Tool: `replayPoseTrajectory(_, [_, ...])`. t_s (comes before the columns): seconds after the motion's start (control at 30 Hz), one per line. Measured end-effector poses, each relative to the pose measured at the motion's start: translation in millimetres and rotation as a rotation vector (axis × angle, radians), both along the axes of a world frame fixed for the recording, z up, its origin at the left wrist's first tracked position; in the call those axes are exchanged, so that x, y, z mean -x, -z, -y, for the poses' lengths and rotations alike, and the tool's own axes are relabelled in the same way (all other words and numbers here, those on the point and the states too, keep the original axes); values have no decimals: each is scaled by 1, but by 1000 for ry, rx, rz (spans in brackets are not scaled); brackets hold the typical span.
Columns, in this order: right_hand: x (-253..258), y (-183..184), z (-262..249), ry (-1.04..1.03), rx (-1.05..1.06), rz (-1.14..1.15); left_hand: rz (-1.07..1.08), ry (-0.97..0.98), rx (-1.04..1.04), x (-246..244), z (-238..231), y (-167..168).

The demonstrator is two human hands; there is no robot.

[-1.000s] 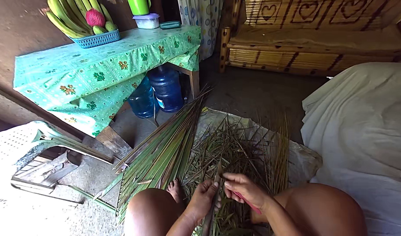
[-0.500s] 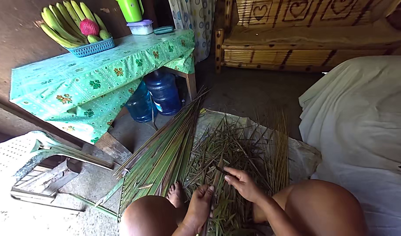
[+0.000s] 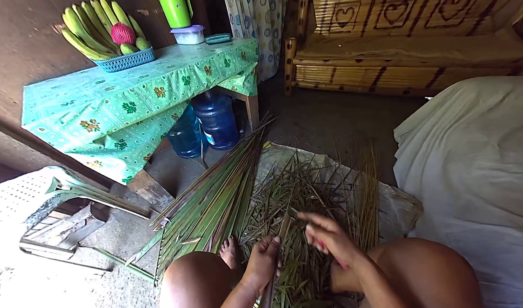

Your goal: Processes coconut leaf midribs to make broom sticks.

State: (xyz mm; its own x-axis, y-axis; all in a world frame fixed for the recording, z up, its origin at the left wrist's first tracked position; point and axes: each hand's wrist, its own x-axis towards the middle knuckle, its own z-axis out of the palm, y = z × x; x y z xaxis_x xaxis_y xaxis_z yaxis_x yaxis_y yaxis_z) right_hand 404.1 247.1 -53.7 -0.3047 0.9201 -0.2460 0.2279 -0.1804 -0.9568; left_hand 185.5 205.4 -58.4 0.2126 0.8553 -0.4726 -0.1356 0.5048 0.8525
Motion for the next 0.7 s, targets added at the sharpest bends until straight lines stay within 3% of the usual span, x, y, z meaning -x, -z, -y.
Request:
replayPoseTrajectory(0.13, [22, 4, 21, -266, -36, 38, -13, -23, -7, -7, -5, -3])
replayPoseTrajectory(0.27, [22, 14, 18, -226, -292, 201, 3, -9, 16, -7, -6, -5])
replayPoseTrajectory(0.37, [12, 25, 4, -111, -365, 267, 25, 54, 12, -8, -5, -4])
replayPoseTrajectory(0.47, [-5, 28, -15, 42, -254, 263, 44, 78, 1, -10, 0, -2])
replayPoseTrajectory(0.57, [-8, 21, -13, 120, -101, 45, 54, 70, 5, -9, -2, -4])
replayPoseTrajectory(0.7, [4, 9, 6, -99, 124, -252, 69, 100, -16, -9, -5, -1])
